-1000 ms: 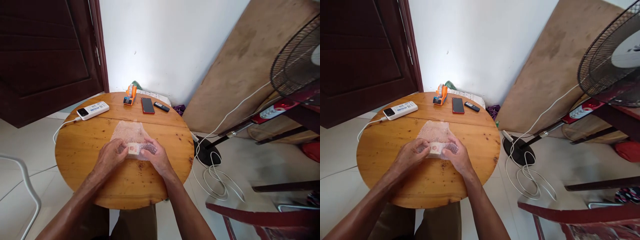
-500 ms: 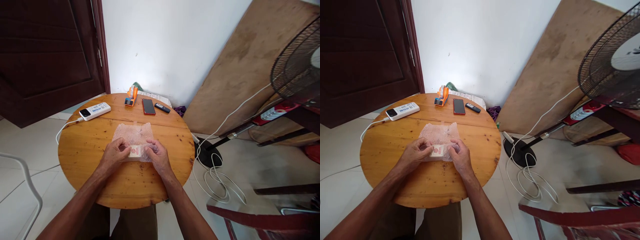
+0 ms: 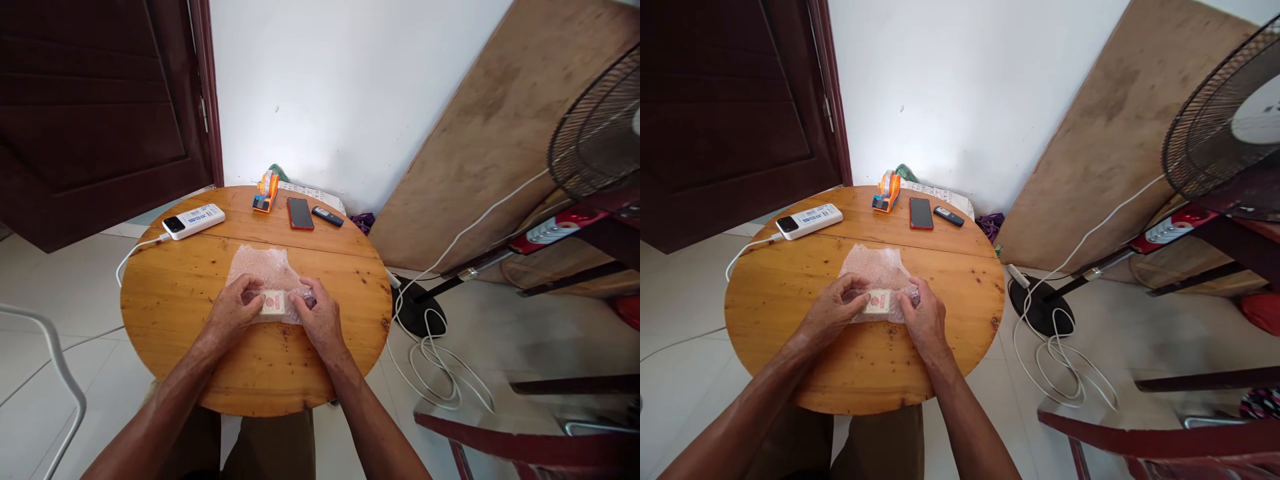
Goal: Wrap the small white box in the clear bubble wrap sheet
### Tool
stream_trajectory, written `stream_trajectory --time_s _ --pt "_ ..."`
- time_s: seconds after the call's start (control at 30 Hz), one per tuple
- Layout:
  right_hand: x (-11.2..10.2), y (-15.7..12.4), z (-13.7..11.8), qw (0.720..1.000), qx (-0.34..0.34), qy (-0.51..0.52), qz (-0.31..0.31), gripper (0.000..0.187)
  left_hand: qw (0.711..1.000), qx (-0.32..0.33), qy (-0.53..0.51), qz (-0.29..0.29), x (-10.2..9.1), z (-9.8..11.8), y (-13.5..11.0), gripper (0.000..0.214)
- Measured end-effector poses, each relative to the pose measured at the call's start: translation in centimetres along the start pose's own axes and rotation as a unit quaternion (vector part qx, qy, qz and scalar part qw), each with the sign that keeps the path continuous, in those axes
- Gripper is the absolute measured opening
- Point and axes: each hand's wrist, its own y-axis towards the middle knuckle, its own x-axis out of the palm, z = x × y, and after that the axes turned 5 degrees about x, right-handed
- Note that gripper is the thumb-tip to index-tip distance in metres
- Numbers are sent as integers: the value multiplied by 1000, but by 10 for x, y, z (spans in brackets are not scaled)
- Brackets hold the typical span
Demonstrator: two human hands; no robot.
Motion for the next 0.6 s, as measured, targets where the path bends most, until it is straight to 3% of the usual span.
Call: stream_trajectory --time_s 0.33,0.47,0.6 --pt "5 2 10 987 -132 -85 46 31 998 7 43 -37 -3 -2 7 30" --pt "1 -1 2 956 -227 -148 109 28 998 18 46 -27 -2 -2 8 28" --pt "1 -8 -9 922 -323 -170 129 25 999 19 46 -20 0 -3 9 27"
